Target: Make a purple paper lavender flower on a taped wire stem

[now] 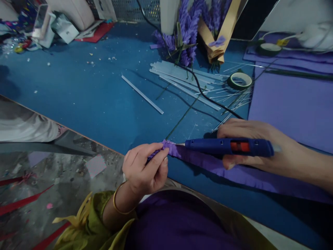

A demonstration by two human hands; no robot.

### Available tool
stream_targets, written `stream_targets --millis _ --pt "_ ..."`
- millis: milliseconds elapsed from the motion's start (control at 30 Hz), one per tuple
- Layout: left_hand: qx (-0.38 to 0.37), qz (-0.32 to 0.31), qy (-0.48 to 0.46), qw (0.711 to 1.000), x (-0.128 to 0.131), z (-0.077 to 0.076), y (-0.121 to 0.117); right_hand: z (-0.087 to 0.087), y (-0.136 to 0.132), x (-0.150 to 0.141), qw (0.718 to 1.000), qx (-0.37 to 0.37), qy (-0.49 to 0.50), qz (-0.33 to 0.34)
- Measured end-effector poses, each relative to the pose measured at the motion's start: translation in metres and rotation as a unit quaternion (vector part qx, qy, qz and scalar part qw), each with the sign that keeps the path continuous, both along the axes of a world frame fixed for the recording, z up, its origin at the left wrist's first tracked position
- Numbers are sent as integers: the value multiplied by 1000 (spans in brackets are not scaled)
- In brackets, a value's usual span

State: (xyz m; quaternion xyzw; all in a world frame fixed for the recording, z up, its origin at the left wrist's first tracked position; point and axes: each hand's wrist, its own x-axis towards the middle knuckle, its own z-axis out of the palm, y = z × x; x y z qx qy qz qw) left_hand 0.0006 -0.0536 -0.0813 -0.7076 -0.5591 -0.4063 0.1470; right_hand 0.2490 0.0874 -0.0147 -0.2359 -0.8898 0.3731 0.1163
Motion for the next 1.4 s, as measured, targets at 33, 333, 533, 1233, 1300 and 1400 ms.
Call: stream_targets --millis 33,333,533,1233,1300,1400 --pt "-1 1 2 1000 0 0 0 0 0 0 1000 2 0 2" --pt "0 0 2 1000 0 0 0 4 1 1 999 31 -11 12" --pt "-7 5 9 1000 0 1 0 2 2 9 1000 18 -23 11" --pt "-7 10 16 1000 1 1 0 11 4 14 995 75 -18 59" --pt "-2 9 14 1000 1 0 0 15 6 17 994 96 -18 57" --pt "3 4 5 1000 0 0 0 17 7 22 988 142 -14 53"
